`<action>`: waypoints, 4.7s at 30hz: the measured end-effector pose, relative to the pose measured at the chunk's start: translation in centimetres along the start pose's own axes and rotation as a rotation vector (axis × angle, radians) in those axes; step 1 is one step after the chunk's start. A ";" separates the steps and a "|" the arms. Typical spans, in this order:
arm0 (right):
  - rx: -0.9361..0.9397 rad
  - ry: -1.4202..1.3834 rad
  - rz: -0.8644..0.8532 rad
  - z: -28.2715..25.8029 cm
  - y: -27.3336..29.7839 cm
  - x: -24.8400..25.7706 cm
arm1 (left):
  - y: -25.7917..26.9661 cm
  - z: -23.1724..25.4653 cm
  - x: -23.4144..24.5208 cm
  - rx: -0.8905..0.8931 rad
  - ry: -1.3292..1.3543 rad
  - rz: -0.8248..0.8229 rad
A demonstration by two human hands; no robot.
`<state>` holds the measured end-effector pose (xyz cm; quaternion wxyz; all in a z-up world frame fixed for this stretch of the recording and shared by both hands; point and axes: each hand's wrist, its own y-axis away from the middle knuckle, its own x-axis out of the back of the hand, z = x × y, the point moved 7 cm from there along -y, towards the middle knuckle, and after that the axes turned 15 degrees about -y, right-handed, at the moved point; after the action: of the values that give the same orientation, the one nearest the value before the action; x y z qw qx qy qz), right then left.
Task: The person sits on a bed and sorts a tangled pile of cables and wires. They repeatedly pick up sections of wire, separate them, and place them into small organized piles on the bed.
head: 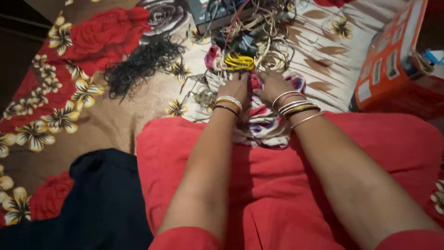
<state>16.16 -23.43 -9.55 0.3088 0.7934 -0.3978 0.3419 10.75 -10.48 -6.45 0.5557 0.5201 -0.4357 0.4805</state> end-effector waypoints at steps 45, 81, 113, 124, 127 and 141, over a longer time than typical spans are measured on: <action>0.047 -0.048 -0.114 6.7 -5.3 -4.2 | 2.3 -0.4 -1.5 0.201 0.485 0.431; 0.387 -0.338 0.215 -8.3 2.8 10.3 | -2.7 -0.3 3.3 0.737 1.147 0.688; 0.212 -0.319 -0.299 -4.6 6.8 10.4 | -3.9 -2.6 0.6 0.732 1.057 0.496; 0.275 -0.820 -0.341 -1.5 6.1 11.0 | -1.4 -4.8 4.5 0.971 1.294 0.699; 0.217 -1.130 -0.156 -0.7 5.5 11.5 | 0.0 -4.5 4.2 1.042 1.415 0.845; 0.118 -1.598 0.185 3.8 6.8 14.5 | -2.1 -9.9 2.1 0.935 1.495 1.019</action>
<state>18.03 -35.74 1.18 -0.1408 0.7769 -0.5438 -0.2844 13.05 -0.41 -5.48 0.1563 0.0043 0.0850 0.9840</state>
